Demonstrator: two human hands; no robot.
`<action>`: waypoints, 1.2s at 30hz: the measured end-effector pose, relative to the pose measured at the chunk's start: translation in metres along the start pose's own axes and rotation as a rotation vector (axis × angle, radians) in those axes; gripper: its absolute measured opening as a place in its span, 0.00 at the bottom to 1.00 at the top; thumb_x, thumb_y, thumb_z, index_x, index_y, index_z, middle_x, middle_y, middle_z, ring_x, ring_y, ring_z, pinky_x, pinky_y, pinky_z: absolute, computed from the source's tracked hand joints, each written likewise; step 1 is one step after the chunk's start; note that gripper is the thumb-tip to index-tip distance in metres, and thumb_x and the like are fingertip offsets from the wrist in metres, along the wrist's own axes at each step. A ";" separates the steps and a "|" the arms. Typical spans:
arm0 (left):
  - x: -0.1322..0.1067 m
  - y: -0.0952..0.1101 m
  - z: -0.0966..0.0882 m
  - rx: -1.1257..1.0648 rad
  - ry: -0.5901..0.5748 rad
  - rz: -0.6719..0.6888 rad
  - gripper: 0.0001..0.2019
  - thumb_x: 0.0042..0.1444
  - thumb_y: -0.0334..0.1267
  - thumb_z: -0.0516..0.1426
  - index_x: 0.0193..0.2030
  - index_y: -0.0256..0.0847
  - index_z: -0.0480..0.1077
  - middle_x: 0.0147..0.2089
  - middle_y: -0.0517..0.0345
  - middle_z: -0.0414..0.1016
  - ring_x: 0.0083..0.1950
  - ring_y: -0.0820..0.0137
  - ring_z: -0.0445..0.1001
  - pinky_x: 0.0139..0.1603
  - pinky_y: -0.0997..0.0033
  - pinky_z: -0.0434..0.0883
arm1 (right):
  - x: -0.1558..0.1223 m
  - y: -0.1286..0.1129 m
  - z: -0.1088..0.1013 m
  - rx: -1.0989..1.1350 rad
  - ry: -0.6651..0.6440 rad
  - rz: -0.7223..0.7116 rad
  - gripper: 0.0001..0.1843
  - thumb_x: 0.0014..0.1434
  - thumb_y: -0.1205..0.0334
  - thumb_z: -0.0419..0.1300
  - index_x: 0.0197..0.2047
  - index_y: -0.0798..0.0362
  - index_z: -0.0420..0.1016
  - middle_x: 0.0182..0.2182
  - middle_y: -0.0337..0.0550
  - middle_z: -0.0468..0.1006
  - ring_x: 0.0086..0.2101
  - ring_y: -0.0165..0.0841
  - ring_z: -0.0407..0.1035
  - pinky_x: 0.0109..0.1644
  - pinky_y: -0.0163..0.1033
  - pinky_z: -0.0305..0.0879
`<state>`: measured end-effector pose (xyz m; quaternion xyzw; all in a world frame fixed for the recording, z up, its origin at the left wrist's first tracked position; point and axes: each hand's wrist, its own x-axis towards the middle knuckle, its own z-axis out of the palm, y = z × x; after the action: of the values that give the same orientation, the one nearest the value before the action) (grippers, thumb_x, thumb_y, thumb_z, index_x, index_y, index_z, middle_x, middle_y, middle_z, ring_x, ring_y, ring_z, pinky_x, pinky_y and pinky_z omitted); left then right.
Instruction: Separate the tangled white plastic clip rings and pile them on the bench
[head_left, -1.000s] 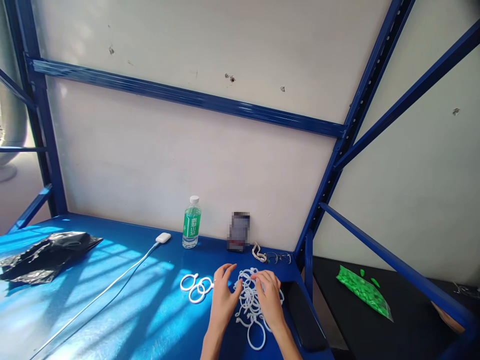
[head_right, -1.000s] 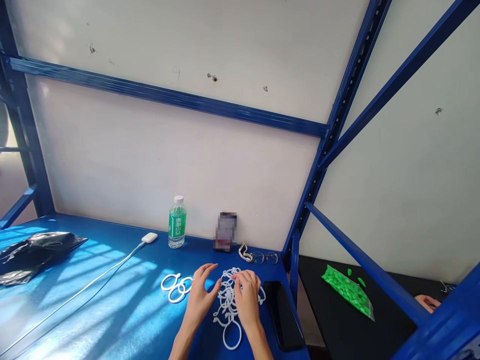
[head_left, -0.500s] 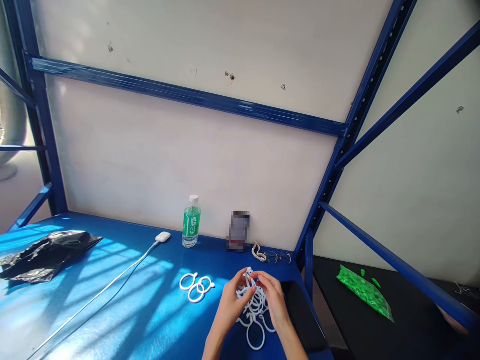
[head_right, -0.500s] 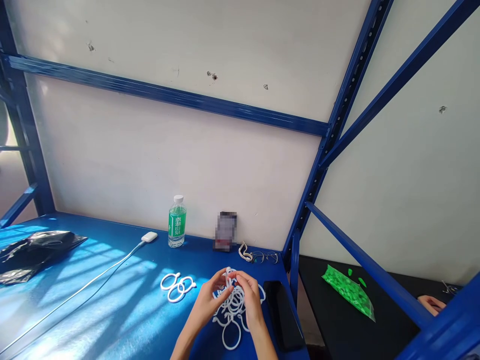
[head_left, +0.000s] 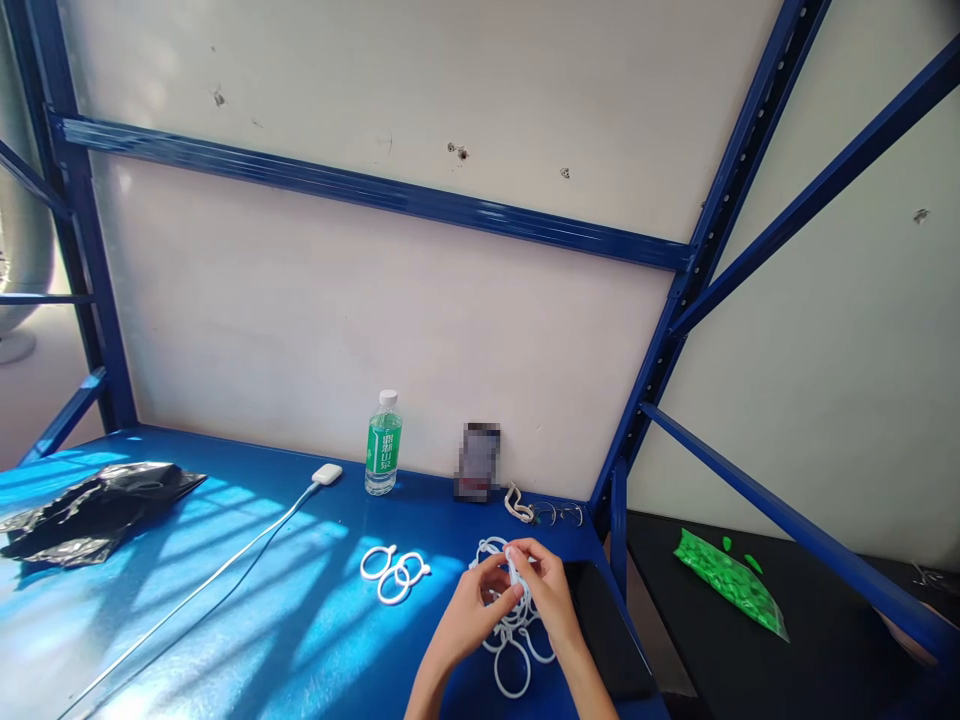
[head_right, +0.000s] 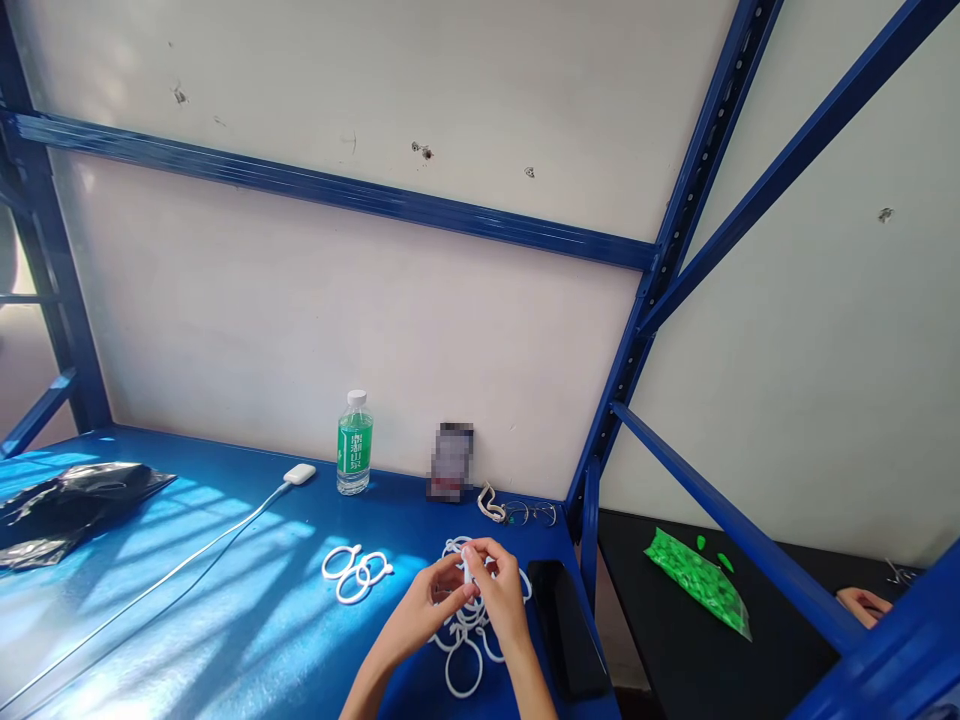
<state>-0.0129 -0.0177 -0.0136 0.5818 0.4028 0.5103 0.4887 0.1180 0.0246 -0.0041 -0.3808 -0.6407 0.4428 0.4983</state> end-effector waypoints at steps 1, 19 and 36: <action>-0.001 0.002 0.000 -0.011 -0.010 -0.008 0.27 0.54 0.49 0.57 0.58 0.35 0.67 0.37 0.51 0.78 0.42 0.63 0.75 0.43 0.67 0.70 | 0.000 0.000 0.000 -0.011 0.009 -0.011 0.21 0.54 0.43 0.62 0.32 0.55 0.78 0.27 0.44 0.75 0.30 0.36 0.69 0.33 0.36 0.65; -0.007 -0.004 0.045 0.113 0.228 -0.003 0.29 0.60 0.56 0.46 0.63 0.43 0.62 0.61 0.49 0.69 0.63 0.58 0.65 0.67 0.54 0.53 | -0.007 -0.012 -0.003 0.062 0.206 -0.098 0.19 0.54 0.44 0.63 0.34 0.54 0.77 0.29 0.44 0.76 0.29 0.35 0.69 0.34 0.36 0.66; -0.010 0.021 0.037 0.279 0.195 0.017 0.28 0.60 0.54 0.47 0.61 0.43 0.65 0.56 0.46 0.74 0.55 0.56 0.72 0.54 0.62 0.67 | -0.008 -0.012 -0.004 0.092 0.203 -0.124 0.18 0.55 0.46 0.63 0.33 0.54 0.76 0.29 0.44 0.76 0.30 0.36 0.70 0.35 0.37 0.67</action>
<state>0.0218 -0.0371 0.0052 0.5953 0.5103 0.5075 0.3573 0.1225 0.0143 0.0052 -0.3601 -0.5884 0.3991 0.6041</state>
